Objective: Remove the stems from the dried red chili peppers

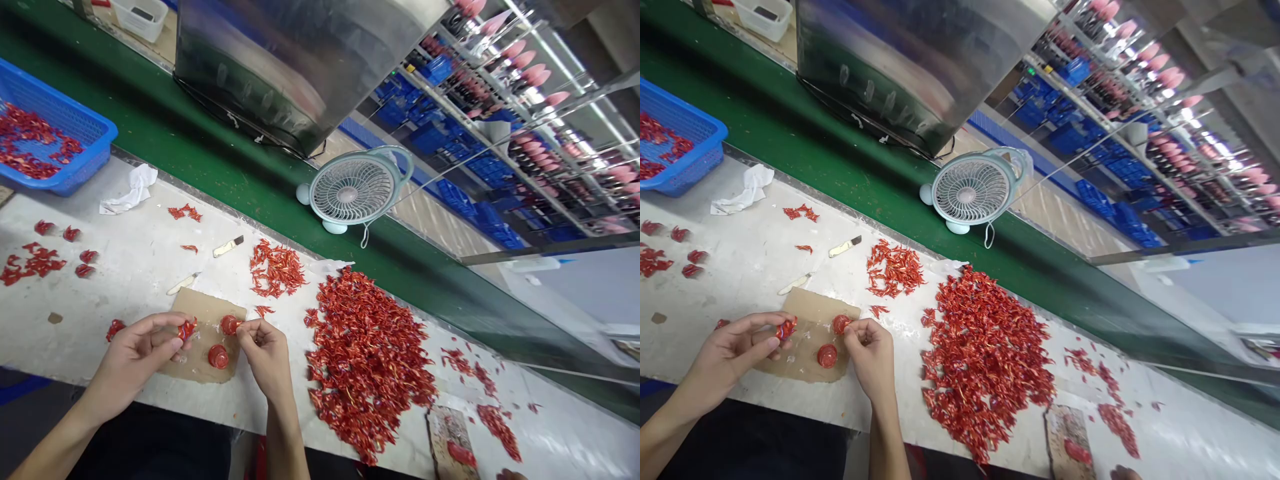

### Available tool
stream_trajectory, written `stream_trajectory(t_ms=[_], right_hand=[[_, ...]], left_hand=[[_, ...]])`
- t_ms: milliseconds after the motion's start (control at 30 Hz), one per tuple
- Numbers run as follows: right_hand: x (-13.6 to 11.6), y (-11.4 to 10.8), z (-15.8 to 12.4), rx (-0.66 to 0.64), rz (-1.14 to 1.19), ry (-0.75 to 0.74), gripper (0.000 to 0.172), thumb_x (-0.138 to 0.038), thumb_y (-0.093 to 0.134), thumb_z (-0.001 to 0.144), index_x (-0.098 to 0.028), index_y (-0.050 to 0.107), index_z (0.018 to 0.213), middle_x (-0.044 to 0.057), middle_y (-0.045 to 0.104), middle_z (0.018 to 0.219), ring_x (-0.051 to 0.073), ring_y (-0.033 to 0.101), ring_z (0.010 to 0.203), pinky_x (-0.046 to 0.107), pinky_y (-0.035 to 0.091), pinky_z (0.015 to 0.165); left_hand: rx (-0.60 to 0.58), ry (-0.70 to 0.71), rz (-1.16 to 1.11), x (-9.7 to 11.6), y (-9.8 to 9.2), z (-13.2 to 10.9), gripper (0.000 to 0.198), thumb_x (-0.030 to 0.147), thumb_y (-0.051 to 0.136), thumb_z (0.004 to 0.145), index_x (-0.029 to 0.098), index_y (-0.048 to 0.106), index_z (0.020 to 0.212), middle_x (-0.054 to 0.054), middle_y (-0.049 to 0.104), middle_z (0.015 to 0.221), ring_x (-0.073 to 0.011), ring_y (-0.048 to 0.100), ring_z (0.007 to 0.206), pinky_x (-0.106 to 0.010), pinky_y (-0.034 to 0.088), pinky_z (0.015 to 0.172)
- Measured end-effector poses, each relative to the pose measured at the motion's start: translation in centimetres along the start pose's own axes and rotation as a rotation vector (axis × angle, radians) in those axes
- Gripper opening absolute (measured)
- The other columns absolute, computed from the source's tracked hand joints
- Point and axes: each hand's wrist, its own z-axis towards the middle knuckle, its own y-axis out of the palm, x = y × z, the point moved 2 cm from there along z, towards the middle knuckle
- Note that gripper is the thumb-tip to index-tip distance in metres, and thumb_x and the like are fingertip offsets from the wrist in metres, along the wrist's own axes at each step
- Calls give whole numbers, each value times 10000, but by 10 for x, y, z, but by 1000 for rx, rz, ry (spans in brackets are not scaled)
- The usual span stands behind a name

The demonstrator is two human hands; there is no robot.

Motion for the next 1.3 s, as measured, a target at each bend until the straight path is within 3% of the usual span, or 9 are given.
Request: stream_trajectory(t_ms=[133, 367, 500, 567, 667, 900, 1300], right_hand=[[3, -3, 1, -38, 72, 13, 237, -382, 726, 811, -162, 674, 739, -42, 546, 578, 78, 390, 472, 218, 322, 471], [-2, -2, -6, -135, 480, 152, 285, -400, 819, 729, -172, 648, 707, -65, 481, 526, 49, 292, 421, 187, 213, 388], [-9, 6, -16, -189, 550, 168, 284, -385, 835, 737, -177, 643, 718, -61, 491, 536, 52, 297, 429, 181, 207, 385], [-10, 10, -20, -218, 534, 123, 275, -392, 816, 780, -181, 645, 741, -76, 469, 521, 46, 278, 415, 183, 217, 389], [-12, 15, -25, -227, 440, 36, 248, -396, 770, 849, -185, 658, 783, -79, 474, 531, 45, 290, 413, 187, 240, 409], [-28, 19, -32, -108, 236, -52, 235, -423, 741, 868, -201, 691, 809, -40, 556, 603, 85, 405, 472, 220, 358, 469], [-27, 22, -42, -42, 190, -121, 169, -370, 710, 905, -205, 726, 874, 22, 687, 756, 144, 607, 632, 241, 505, 562]], left_hand=[[-21, 3, -43, 2, 3, 1, 317, 381, 790, 810, 203, 728, 1065, -118, 713, 1298, -236, 768, 894, -301, 643, 722], [-102, 0, -100, -3, 21, 1, 198, 318, 776, 835, 235, 759, 1014, -76, 730, 1272, -180, 751, 855, -268, 623, 724], [-127, 48, -108, -8, 33, 3, 186, 293, 774, 840, 226, 769, 1013, -81, 758, 1225, -224, 738, 1027, -328, 614, 897], [-145, 72, -112, -10, 38, 3, 176, 281, 773, 841, 220, 776, 1006, -83, 762, 1220, -248, 710, 1126, -355, 590, 976], [-169, 71, -126, -11, 42, 3, 165, 264, 768, 845, 231, 779, 1006, -71, 753, 1241, -242, 707, 1139, -345, 595, 976], [-160, 73, -107, -10, 42, -1, 150, 260, 764, 847, 253, 781, 995, -47, 744, 1255, -239, 706, 1149, -324, 607, 959], [-101, 91, -171, -10, 48, -2, 148, 246, 772, 840, 262, 797, 985, -44, 749, 1247, -232, 719, 1126, -310, 617, 944]])
